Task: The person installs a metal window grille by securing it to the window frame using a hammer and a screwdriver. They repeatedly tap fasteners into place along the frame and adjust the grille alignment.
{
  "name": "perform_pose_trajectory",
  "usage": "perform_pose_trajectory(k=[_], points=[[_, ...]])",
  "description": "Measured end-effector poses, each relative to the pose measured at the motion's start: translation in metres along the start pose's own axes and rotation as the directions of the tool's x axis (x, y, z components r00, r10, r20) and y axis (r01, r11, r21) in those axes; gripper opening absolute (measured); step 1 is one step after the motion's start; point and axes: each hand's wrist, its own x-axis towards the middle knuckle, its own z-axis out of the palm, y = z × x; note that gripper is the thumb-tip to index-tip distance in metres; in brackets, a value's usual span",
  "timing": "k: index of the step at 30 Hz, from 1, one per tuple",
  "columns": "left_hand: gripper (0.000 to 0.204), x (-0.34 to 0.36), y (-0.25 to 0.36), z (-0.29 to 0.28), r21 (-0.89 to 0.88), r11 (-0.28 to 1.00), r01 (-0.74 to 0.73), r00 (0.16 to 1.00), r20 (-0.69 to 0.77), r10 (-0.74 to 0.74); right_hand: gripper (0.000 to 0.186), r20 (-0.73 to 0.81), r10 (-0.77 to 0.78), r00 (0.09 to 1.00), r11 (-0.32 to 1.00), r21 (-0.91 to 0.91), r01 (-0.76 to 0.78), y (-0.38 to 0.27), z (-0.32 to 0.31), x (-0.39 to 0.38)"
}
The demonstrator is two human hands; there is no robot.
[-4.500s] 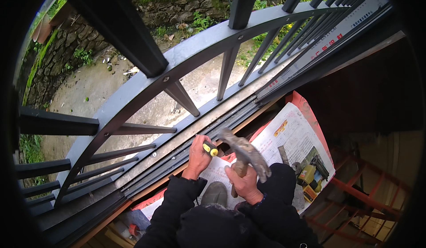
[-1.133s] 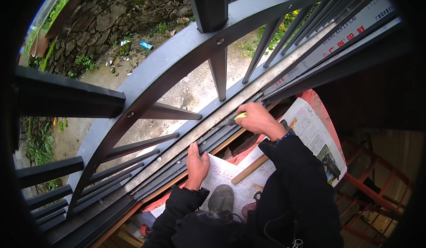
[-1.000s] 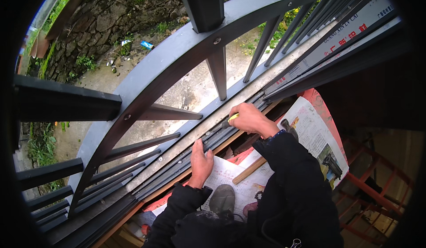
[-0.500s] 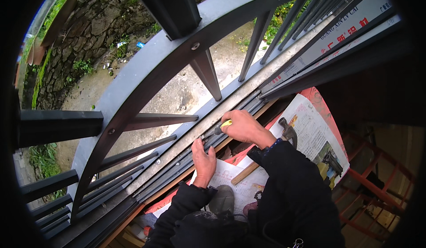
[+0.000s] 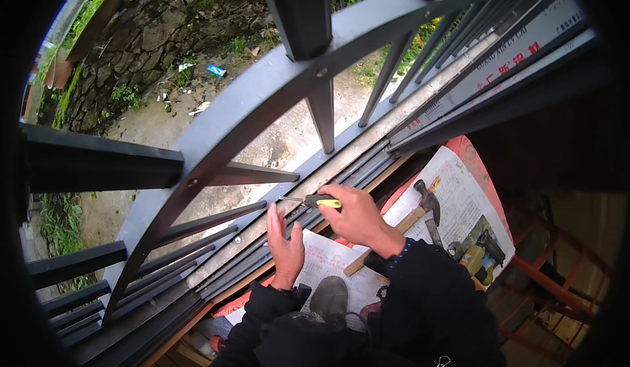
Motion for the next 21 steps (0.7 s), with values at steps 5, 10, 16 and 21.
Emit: perform_pose_trajectory(k=[5,10,16,21], points=[[0.028,0.004,-0.029,-0.001,0.369,0.921,-0.124,0.992,0.063,0.109,0.026,-0.160,0.156,0.975,0.987,-0.002,-0.159,0.029,-0.027,-0.039],[0.021,0.032,-0.036,0.016,0.573,0.766,-0.291,0.956,0.201,0.213,0.028,-0.187,0.266,0.946,0.964,0.065,-0.258,0.051,-0.026,-0.094],[0.028,0.057,-0.036,0.017,0.640,0.564,-0.522,0.850,0.449,0.277,0.026,-0.180,0.508,0.842,0.830,0.364,-0.423,0.074,-0.022,-0.144],[0.033,0.062,-0.039,0.012,0.539,0.428,-0.726,0.688,0.574,0.445,0.026,-0.284,0.572,0.769,0.744,0.574,-0.342,0.094,-0.033,-0.148]])
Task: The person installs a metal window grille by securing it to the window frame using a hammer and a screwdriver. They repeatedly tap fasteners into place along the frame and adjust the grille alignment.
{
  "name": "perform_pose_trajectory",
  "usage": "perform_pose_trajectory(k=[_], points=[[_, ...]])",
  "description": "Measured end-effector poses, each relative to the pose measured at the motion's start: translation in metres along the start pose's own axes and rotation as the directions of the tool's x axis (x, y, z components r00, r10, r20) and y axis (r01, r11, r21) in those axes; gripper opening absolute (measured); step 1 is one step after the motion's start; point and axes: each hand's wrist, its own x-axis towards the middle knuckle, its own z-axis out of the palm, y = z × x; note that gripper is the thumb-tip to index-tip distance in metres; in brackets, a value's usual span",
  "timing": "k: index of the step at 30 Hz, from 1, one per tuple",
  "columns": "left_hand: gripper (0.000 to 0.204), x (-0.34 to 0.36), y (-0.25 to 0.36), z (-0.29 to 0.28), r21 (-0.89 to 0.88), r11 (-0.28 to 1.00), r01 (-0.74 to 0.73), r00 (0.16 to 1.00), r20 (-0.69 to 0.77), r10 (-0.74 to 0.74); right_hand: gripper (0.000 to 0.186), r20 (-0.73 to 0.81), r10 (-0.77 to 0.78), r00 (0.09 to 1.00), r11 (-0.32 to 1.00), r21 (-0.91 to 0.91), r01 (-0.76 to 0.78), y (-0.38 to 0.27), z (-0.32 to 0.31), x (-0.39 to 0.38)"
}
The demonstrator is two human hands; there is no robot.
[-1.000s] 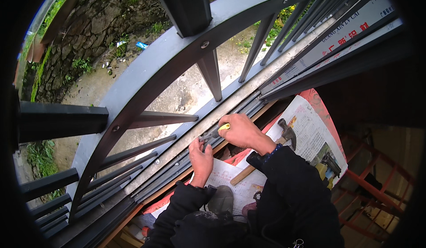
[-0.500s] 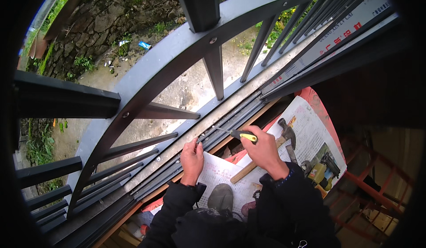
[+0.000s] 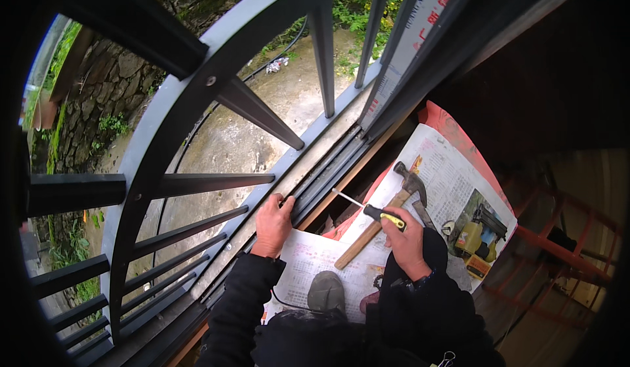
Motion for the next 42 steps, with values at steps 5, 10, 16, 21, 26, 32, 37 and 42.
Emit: perform_pose_trajectory(k=[5,10,16,21,26,32,37,42], points=[[0.034,0.002,0.001,-0.010,0.092,0.994,0.050,0.989,0.137,-0.063,0.026,-0.082,0.046,0.996,0.992,0.122,-0.036,0.010,-0.004,0.009],[0.042,0.011,0.005,-0.018,0.235,0.972,0.001,0.951,0.300,-0.074,0.025,-0.052,0.029,0.998,0.993,0.115,-0.023,0.018,0.000,0.015],[0.034,0.019,-0.001,-0.022,0.317,0.933,-0.173,0.926,0.376,0.044,0.024,-0.034,0.029,0.999,0.996,0.082,-0.026,0.020,0.003,0.017],[0.024,0.023,-0.012,-0.019,0.354,0.881,-0.315,0.878,0.462,0.128,0.024,-0.024,0.031,0.999,0.999,0.031,-0.030,0.020,0.003,0.018],[0.023,0.014,-0.022,-0.017,0.312,0.887,-0.341,0.894,0.401,0.203,0.024,-0.043,0.051,0.998,0.999,0.014,-0.050,0.025,0.004,0.018],[0.020,0.000,-0.021,-0.012,0.346,0.882,-0.320,0.938,0.248,0.243,0.023,-0.031,-0.002,1.000,1.000,-0.007,0.002,0.030,0.007,0.018],[0.027,0.003,-0.015,-0.011,0.384,0.835,-0.395,0.915,0.244,0.321,0.023,-0.074,-0.014,0.997,0.996,-0.090,0.007,0.032,0.009,0.019],[0.022,0.020,-0.005,-0.017,0.409,0.822,-0.395,0.918,0.204,0.340,0.025,-0.081,-0.031,0.996,0.988,-0.156,0.018,0.036,0.010,0.019]])
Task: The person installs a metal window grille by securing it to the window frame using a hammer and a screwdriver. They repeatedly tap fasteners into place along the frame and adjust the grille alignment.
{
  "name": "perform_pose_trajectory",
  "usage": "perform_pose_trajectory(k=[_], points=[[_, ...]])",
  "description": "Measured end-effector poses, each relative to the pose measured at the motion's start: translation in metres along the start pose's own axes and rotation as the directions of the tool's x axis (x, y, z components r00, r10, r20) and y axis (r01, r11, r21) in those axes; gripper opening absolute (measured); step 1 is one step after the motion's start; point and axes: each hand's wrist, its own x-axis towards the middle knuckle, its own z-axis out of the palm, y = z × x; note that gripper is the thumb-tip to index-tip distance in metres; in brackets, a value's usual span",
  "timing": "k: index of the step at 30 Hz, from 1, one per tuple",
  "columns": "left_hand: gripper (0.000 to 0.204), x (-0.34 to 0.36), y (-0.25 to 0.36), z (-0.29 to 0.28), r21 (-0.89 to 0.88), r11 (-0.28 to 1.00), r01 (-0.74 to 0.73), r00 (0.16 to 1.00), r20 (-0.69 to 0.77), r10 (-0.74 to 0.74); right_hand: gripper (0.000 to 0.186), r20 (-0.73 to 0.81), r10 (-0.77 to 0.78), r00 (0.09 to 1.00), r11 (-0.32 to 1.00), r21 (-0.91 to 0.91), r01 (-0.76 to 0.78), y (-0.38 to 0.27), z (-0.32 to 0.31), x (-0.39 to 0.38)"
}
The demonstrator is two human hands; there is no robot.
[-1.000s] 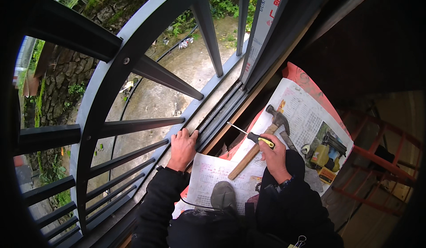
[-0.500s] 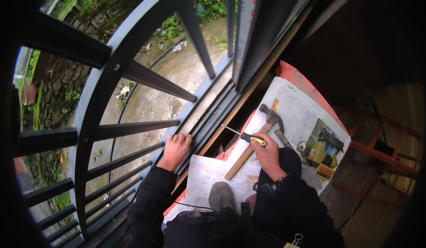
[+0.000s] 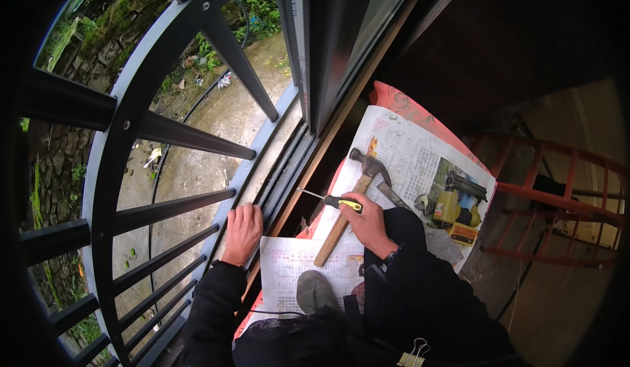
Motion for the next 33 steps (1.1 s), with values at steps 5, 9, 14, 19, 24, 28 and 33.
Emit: perform_pose_trajectory(k=[5,9,14,19,24,28,33], points=[[0.010,0.013,-0.006,-0.011,-0.225,0.959,0.173,0.984,0.080,-0.159,0.022,-0.011,-0.074,0.997,0.997,0.013,0.074,0.000,0.001,0.000],[0.020,-0.010,-0.012,-0.028,-0.346,0.804,0.484,0.874,0.157,-0.459,0.024,-0.003,0.039,0.999,0.997,0.068,-0.039,-0.004,0.000,-0.001],[0.058,-0.017,0.001,-0.025,-0.285,0.768,0.574,0.783,-0.084,-0.616,0.024,0.048,0.002,0.999,0.989,0.147,-0.009,-0.007,0.001,-0.002],[0.026,-0.020,0.023,-0.011,-0.434,0.811,0.393,0.913,0.287,-0.290,0.022,0.004,0.062,0.998,0.990,0.126,-0.062,-0.004,-0.002,-0.001],[0.018,-0.018,0.024,0.007,-0.293,0.912,0.287,0.949,0.216,-0.229,0.023,0.033,0.010,0.999,0.994,0.106,-0.014,-0.003,-0.003,-0.002],[0.014,-0.016,0.012,0.012,-0.164,0.981,0.104,0.978,0.194,-0.071,0.023,0.033,0.033,0.999,0.991,0.129,-0.037,-0.004,-0.002,-0.001],[0.011,-0.012,0.007,0.011,-0.072,0.997,-0.016,0.989,0.149,0.027,0.023,0.056,0.062,0.997,0.985,0.158,-0.070,-0.004,-0.002,0.000]])
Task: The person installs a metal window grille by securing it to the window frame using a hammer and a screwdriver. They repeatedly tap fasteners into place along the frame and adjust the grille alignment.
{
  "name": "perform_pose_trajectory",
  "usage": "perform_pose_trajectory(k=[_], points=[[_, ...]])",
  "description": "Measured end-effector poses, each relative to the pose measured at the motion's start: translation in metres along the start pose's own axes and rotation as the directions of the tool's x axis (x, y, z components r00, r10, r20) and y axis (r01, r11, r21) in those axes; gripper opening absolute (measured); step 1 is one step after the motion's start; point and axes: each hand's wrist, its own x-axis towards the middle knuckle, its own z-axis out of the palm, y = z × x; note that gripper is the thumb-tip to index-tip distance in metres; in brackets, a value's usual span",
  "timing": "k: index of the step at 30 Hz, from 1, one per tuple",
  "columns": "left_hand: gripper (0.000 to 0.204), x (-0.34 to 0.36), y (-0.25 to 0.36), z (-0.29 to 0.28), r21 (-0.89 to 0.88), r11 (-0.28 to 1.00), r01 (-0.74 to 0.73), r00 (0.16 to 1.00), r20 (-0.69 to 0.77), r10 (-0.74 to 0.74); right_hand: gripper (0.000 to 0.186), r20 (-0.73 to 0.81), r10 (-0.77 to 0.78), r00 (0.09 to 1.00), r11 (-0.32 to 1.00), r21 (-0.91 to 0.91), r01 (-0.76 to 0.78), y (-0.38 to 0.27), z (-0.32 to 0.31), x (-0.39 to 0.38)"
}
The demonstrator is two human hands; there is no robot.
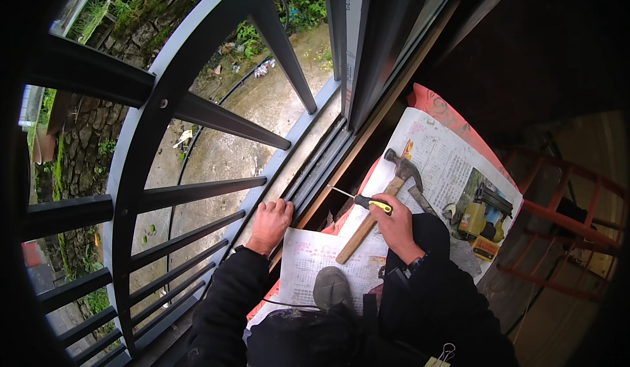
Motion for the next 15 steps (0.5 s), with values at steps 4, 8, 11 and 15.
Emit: perform_pose_trajectory(k=[4,8,11,15], points=[[0.010,0.004,-0.004,0.000,-0.022,0.999,-0.040,0.999,0.022,0.040,0.023,0.000,-0.017,1.000,1.000,-0.025,0.017,0.001,0.001,0.000],[0.008,0.006,-0.004,0.002,-0.026,0.997,-0.072,0.997,0.032,0.073,0.023,-0.004,-0.023,1.000,0.999,-0.032,0.023,0.002,0.002,0.000],[0.007,0.005,-0.005,0.004,-0.010,0.997,-0.080,0.996,0.032,0.080,0.023,-0.007,-0.029,1.000,0.998,-0.052,0.028,0.002,0.003,-0.001],[0.011,0.008,-0.015,0.006,-0.118,0.984,-0.132,0.990,0.039,0.137,0.024,0.000,-0.053,0.999,0.993,-0.110,0.052,0.002,0.004,-0.001]])
